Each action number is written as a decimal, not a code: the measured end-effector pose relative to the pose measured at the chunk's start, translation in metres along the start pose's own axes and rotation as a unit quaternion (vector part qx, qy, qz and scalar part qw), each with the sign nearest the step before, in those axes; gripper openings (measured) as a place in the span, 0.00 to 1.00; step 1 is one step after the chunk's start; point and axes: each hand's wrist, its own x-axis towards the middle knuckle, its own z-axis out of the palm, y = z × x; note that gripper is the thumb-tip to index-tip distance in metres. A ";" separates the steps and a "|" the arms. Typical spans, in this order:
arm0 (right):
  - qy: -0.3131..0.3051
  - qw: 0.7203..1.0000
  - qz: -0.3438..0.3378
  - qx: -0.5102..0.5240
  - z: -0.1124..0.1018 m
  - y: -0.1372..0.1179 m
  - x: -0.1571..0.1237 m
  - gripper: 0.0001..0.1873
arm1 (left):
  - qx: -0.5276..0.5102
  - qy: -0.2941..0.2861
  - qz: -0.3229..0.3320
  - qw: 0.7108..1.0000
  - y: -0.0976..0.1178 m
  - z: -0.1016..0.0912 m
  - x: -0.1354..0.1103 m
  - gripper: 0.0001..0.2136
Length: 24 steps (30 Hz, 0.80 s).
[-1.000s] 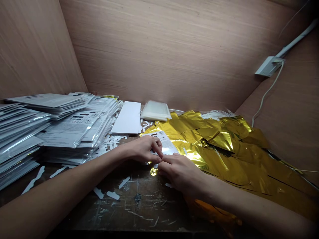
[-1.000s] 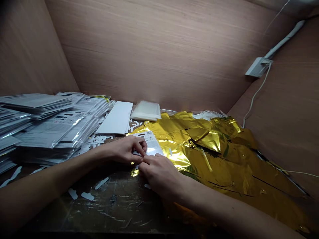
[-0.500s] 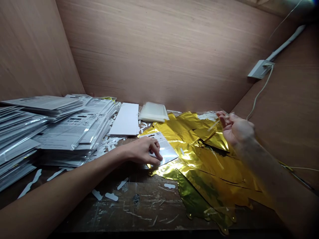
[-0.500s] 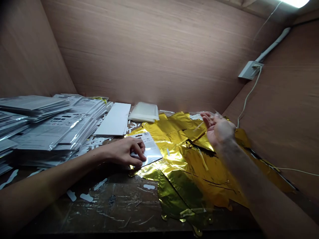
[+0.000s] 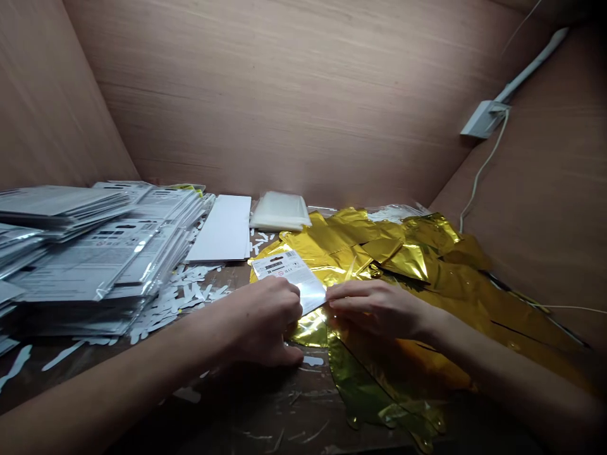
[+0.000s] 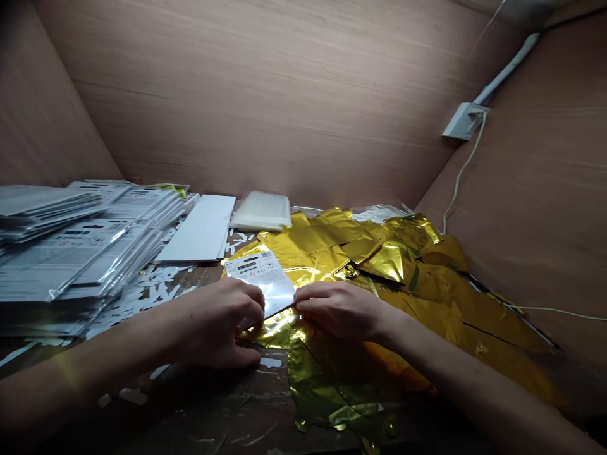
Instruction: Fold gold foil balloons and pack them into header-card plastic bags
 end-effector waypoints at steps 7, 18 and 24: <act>0.050 0.998 0.033 0.032 0.008 0.000 0.002 0.08 | 0.067 -0.011 -0.041 0.997 0.012 0.009 0.000 0.13; 0.086 0.982 0.147 0.085 0.017 0.010 0.018 0.05 | 0.010 0.021 -0.048 0.999 -0.018 0.008 0.001 0.06; 0.049 0.961 0.193 0.193 0.015 0.016 0.024 0.03 | -0.009 0.025 -0.095 0.995 -0.026 0.001 0.000 0.11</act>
